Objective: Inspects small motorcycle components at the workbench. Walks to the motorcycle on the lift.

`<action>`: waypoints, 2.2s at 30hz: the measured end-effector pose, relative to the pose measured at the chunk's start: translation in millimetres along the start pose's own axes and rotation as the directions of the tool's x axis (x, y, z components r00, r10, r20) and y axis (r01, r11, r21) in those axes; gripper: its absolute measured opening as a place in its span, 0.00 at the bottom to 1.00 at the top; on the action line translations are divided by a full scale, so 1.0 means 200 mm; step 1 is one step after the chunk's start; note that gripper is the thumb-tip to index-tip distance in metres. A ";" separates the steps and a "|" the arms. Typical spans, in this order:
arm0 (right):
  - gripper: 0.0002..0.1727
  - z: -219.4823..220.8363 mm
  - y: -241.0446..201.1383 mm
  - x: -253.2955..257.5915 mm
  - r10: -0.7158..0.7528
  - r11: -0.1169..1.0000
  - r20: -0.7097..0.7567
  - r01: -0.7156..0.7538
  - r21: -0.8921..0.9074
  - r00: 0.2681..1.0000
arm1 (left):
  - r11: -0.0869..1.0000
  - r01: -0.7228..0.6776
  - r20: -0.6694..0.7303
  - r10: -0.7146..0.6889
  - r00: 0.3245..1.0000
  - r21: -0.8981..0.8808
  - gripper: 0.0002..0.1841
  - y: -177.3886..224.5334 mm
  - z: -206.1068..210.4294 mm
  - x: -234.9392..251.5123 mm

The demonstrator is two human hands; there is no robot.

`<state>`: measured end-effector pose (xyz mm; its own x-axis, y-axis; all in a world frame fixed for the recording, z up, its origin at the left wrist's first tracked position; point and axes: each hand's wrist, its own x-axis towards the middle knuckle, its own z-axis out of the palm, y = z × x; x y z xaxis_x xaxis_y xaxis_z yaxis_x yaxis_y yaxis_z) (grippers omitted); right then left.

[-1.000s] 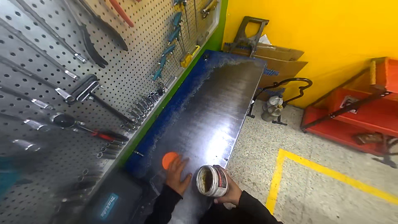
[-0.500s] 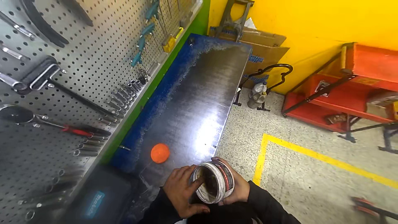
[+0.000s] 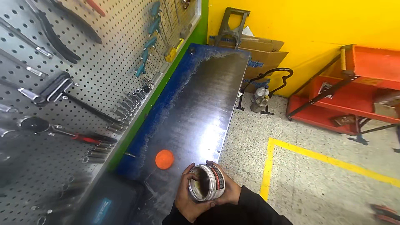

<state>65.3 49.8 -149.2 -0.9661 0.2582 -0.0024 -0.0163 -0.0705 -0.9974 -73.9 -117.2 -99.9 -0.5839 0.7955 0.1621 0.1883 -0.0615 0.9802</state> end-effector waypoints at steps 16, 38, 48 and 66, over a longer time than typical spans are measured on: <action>0.27 -0.12 -0.58 -0.42 0.053 0.976 -0.537 0.069 0.205 0.842 | 0.919 -0.283 0.205 0.232 0.951 0.276 0.40 0.17 0.06 0.15; 0.49 0.02 -0.99 -0.53 -0.444 0.895 -0.643 0.336 -0.292 0.624 | 0.599 -0.756 0.494 0.589 0.640 0.265 0.34 0.69 0.36 0.22; 0.41 -0.01 -0.98 -0.56 -0.487 0.854 -0.641 0.477 -0.207 0.594 | 0.702 -0.708 0.484 0.595 0.642 0.076 0.34 0.74 0.37 0.21; 0.31 -0.03 -1.04 -0.60 -0.512 0.806 -0.662 0.572 -0.151 0.547 | 0.683 -0.729 0.477 0.627 0.616 0.045 0.34 0.72 0.43 0.24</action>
<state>185.9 39.3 57.4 -0.3501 0.8150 0.4618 -0.5265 0.2365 -0.8166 -6.8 -37.3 40.1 0.1353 0.7393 0.6596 0.5899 -0.5950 0.5459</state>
